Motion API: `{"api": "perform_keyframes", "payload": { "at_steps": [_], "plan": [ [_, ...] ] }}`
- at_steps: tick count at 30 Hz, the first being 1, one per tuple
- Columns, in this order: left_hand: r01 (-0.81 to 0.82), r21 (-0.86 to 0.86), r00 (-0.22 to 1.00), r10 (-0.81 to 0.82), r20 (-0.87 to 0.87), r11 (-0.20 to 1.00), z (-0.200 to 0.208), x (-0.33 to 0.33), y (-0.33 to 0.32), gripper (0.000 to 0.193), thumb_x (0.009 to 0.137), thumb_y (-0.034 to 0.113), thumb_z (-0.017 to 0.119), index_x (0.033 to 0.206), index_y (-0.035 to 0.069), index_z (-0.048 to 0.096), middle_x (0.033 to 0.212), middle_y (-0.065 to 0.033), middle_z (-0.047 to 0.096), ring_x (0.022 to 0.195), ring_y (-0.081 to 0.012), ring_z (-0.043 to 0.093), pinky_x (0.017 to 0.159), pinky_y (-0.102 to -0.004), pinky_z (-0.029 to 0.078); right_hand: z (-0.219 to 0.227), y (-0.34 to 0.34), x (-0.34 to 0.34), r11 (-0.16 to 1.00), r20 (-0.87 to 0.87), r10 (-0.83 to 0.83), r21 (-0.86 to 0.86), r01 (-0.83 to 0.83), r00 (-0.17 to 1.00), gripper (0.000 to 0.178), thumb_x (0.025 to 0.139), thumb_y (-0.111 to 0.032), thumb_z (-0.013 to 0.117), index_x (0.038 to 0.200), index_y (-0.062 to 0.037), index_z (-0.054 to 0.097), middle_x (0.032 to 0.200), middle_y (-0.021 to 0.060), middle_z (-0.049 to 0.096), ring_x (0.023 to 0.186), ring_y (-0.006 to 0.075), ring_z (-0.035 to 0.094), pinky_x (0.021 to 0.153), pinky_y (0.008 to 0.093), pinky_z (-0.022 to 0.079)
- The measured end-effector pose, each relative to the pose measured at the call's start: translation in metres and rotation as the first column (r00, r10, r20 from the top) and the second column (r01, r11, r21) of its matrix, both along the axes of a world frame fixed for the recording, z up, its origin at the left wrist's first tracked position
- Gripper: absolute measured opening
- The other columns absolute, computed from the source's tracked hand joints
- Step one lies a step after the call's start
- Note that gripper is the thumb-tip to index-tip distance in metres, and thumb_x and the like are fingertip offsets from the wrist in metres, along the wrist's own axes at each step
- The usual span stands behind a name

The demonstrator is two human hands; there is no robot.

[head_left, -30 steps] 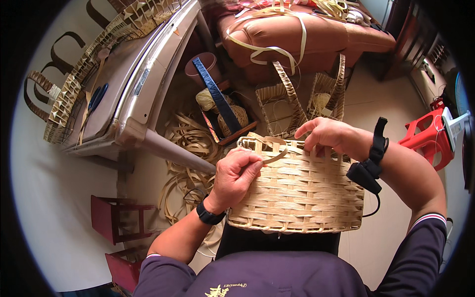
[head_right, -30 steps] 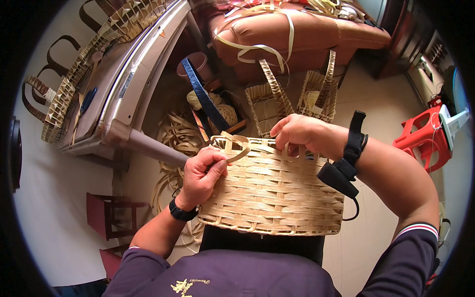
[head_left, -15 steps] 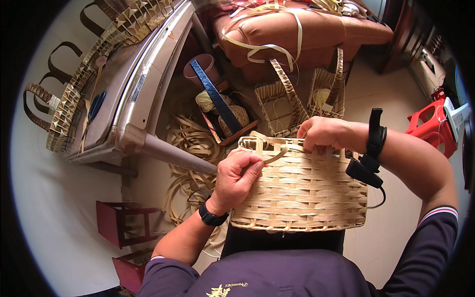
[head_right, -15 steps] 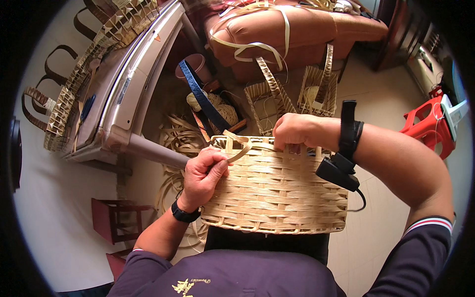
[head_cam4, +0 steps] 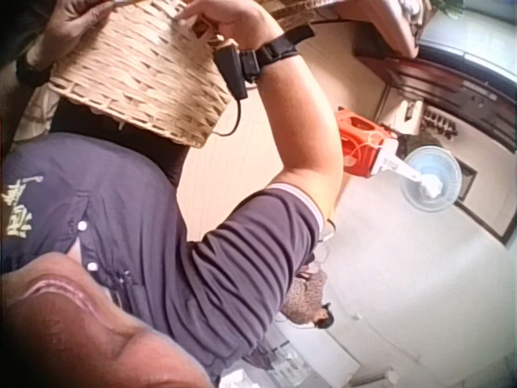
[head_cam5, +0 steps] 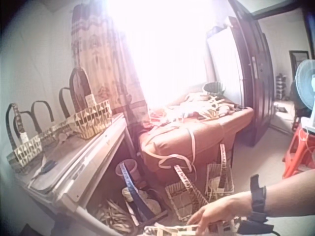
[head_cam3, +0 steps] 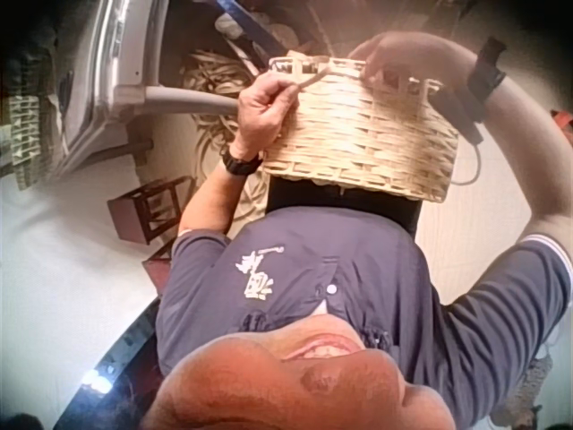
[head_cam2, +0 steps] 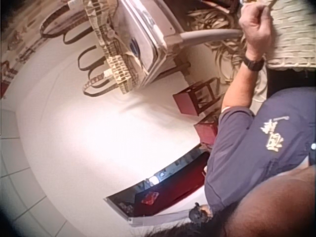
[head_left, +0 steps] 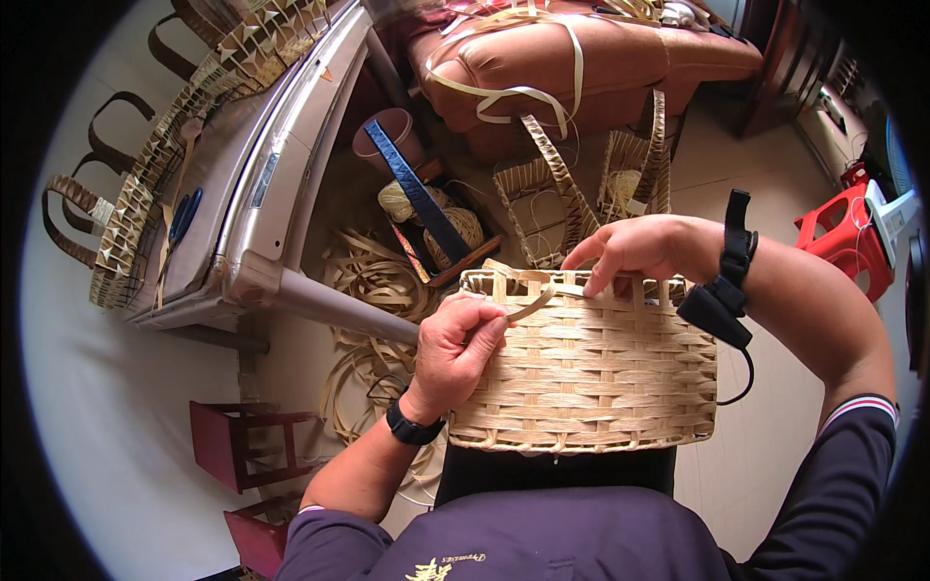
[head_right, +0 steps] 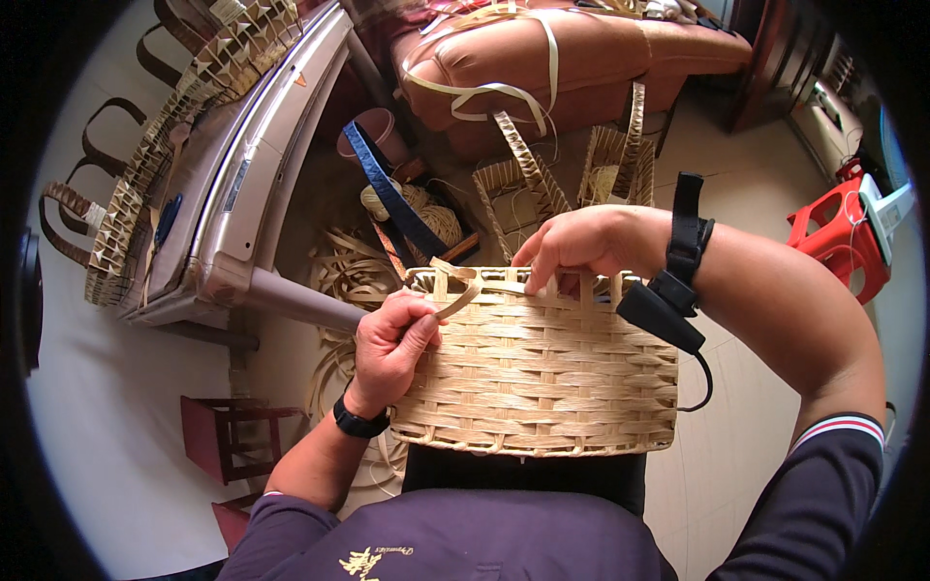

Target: The person weaves a basket by hand, threading thin strips of material through the frame and securing them by tucking the ends into the weave.

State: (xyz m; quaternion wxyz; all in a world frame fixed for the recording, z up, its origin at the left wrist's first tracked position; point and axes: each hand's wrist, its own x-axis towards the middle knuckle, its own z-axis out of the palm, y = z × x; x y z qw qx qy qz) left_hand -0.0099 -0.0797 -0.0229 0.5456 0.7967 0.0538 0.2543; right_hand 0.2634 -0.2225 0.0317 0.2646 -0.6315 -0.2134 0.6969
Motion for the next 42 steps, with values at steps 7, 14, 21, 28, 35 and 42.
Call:
{"api": "perform_keyframes", "payload": {
  "at_steps": [7,14,21,28,35,42],
  "plan": [
    [-0.009,0.0,1.0,0.009,-0.016,1.0,0.0,0.0,-0.001,0.004,0.095,0.003,0.069,0.092,0.002,0.072,0.071,-0.0023,0.067,0.076,-0.0179,0.056,0.079,-0.0334,0.045,0.009,0.002,-0.015,0.998,0.288,0.009,-0.061,0.009,0.957,0.062,0.081,0.004,0.077,0.139,0.0004,0.058,0.092,0.0099,0.071,0.071,0.0131,0.067,0.059,0.0278,0.055],
    [-0.007,0.023,1.0,0.007,-0.001,1.0,0.001,0.0,0.0,0.004,0.095,0.003,0.069,0.091,0.003,0.072,0.07,-0.0017,0.066,0.076,-0.0176,0.055,0.079,-0.0334,0.045,0.02,-0.019,0.008,0.993,0.098,-0.107,0.053,0.103,0.989,0.059,0.074,0.012,0.073,0.13,0.0,0.059,0.096,0.0086,0.069,0.077,0.016,0.07,0.072,0.0256,0.057],
    [-0.026,-0.015,1.0,0.026,-0.007,1.0,-0.001,-0.002,-0.001,0.004,0.095,0.002,0.068,0.093,0.001,0.072,0.071,-0.0023,0.065,0.075,-0.018,0.056,0.078,-0.0329,0.046,0.004,-0.049,0.013,0.934,-0.012,-0.087,0.346,0.086,0.996,0.035,0.076,0.021,0.069,0.107,0.0033,0.068,0.1,0.0089,0.074,0.093,0.0161,0.074,0.082,0.0266,0.06],
    [0.012,-0.062,0.999,-0.01,0.042,0.998,-0.006,-0.003,0.002,0.006,0.097,0.004,0.068,0.092,-0.001,0.071,0.077,-0.003,0.065,0.077,-0.0157,0.056,0.075,-0.0299,0.046,0.0,-0.061,0.009,0.828,0.455,-0.163,0.545,-0.129,0.876,0.009,0.081,0.006,0.079,0.086,-0.0002,0.074,0.093,0.0014,0.071,0.081,0.008,0.064,0.073,0.024,0.053],
    [0.024,-0.328,0.998,-0.005,0.059,0.944,-0.003,-0.009,-0.006,0.012,0.102,0.006,0.065,0.093,-0.002,0.069,0.081,0.0013,0.06,0.072,-0.006,0.052,0.065,-0.0226,0.042,0.055,-0.092,0.017,0.903,0.539,-0.102,0.403,-0.149,0.836,0.005,0.083,0.004,0.08,0.087,0.0024,0.076,0.076,0.0026,0.073,0.071,0.0081,0.066,0.071,0.0253,0.055],
    [0.021,-0.257,0.999,-0.011,0.037,0.966,-0.01,-0.006,-0.003,0.012,0.102,0.006,0.065,0.093,-0.002,0.069,0.084,0.0,0.06,0.07,-0.006,0.052,0.064,-0.0227,0.042,0.071,-0.071,0.004,0.94,0.619,0.163,0.139,-0.311,0.768,0.013,0.082,-0.008,0.082,0.088,0.0017,0.075,0.076,0.0048,0.074,0.069,0.0101,0.069,0.065,0.0286,0.054]
  ]
}}
